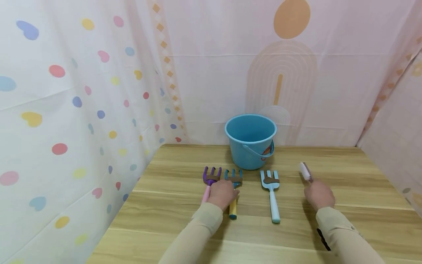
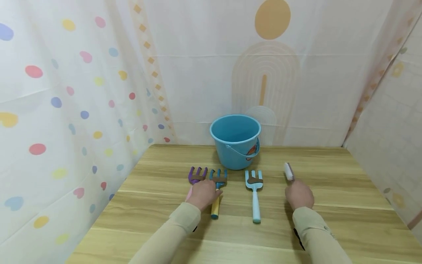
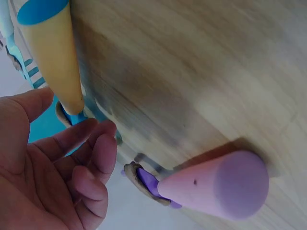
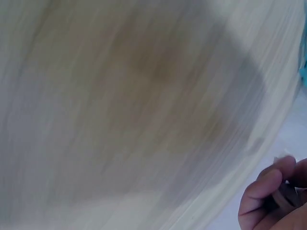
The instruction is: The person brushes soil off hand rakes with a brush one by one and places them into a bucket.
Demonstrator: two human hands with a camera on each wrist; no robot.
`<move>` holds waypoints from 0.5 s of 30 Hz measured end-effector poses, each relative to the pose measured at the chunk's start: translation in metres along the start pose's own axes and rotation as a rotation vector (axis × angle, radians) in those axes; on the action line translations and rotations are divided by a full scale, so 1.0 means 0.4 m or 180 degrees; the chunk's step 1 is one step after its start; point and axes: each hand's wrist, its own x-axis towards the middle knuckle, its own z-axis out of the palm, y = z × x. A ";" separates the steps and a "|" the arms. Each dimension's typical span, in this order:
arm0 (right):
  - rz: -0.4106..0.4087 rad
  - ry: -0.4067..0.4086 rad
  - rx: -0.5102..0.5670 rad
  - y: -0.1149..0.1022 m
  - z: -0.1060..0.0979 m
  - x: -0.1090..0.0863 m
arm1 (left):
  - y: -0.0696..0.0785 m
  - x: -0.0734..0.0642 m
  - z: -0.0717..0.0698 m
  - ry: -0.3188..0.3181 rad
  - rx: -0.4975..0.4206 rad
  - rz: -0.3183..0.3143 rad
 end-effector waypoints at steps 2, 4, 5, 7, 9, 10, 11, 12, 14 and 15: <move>-0.0031 0.0113 0.0016 -0.009 0.006 -0.004 | 0.006 -0.002 0.001 0.0042 0.0028 0.0019; -0.0020 0.0194 0.0045 -0.018 0.013 -0.010 | 0.012 -0.003 0.002 0.0042 0.0067 -0.0011; 0.0013 0.0246 0.0067 -0.023 0.016 -0.011 | 0.015 -0.002 0.002 0.0026 0.0096 -0.0027; 0.0087 0.0329 0.0122 -0.030 0.023 -0.015 | 0.020 0.000 0.005 -0.0025 0.0153 -0.0072; 0.0147 0.0413 0.0189 -0.037 0.027 -0.017 | 0.024 0.004 0.009 -0.0066 0.0154 -0.0112; 0.0168 0.0474 0.0208 -0.040 0.029 -0.018 | 0.026 0.005 0.011 -0.0068 0.0159 -0.0118; 0.0186 0.0531 0.0233 -0.043 0.031 -0.019 | 0.027 0.007 0.014 -0.0065 0.0163 -0.0111; 0.0213 0.0570 0.0270 -0.045 0.032 -0.020 | 0.028 0.008 0.017 -0.0054 0.0160 -0.0111; 0.0282 0.0644 0.0358 -0.050 0.035 -0.023 | 0.029 0.010 0.022 -0.0004 0.0144 -0.0104; 0.0319 0.0661 0.0408 -0.052 0.037 -0.024 | 0.028 0.011 0.025 0.0018 0.0156 -0.0102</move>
